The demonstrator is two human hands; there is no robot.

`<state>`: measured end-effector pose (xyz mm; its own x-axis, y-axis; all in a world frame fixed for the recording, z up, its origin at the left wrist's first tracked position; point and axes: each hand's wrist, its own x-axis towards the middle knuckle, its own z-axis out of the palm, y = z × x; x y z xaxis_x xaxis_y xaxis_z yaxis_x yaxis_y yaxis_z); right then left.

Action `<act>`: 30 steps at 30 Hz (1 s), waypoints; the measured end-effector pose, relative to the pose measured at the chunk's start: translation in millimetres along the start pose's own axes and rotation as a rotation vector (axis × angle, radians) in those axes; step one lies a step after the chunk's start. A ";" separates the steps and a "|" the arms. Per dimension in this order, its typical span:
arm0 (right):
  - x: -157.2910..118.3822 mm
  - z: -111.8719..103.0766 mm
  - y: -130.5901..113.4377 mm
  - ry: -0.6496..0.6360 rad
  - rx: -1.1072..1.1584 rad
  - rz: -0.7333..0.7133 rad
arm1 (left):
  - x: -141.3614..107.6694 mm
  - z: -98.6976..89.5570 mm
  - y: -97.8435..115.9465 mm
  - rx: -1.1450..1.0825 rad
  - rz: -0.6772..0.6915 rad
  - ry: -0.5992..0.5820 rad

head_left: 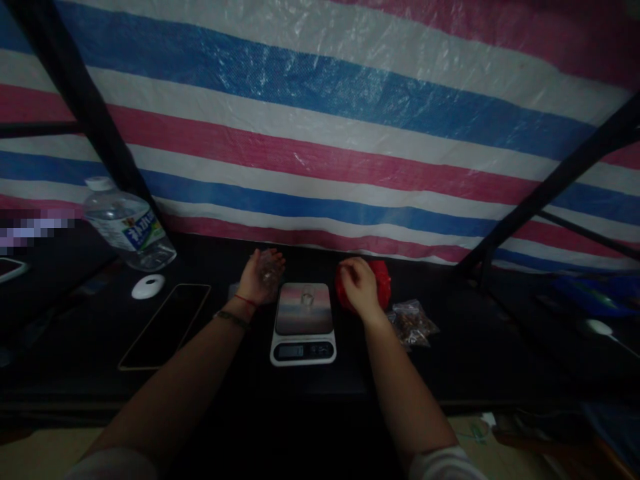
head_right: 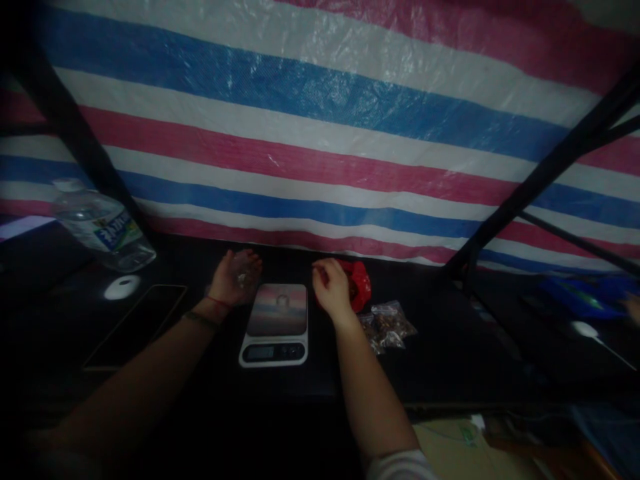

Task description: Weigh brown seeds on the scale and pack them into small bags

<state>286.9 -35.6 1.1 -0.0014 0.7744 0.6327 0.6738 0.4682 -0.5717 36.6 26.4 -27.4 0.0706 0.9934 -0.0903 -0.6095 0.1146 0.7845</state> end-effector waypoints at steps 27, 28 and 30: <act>34.1 9.6 76.1 -0.667 -0.651 0.598 | 2.1 -2.7 -19.6 0.319 0.205 -0.074; 37.6 7.7 76.4 -0.666 -0.654 0.592 | 1.8 -2.6 -19.3 0.328 0.207 -0.075; 41.5 1.9 75.0 -0.626 -0.666 0.580 | 1.9 -3.0 -18.9 0.344 0.206 -0.076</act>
<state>336.0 32.5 -16.4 0.1971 0.9717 -0.1299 0.9592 -0.2186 -0.1795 45.9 26.1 -44.3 0.0406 0.9913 0.1254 -0.3183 -0.1061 0.9420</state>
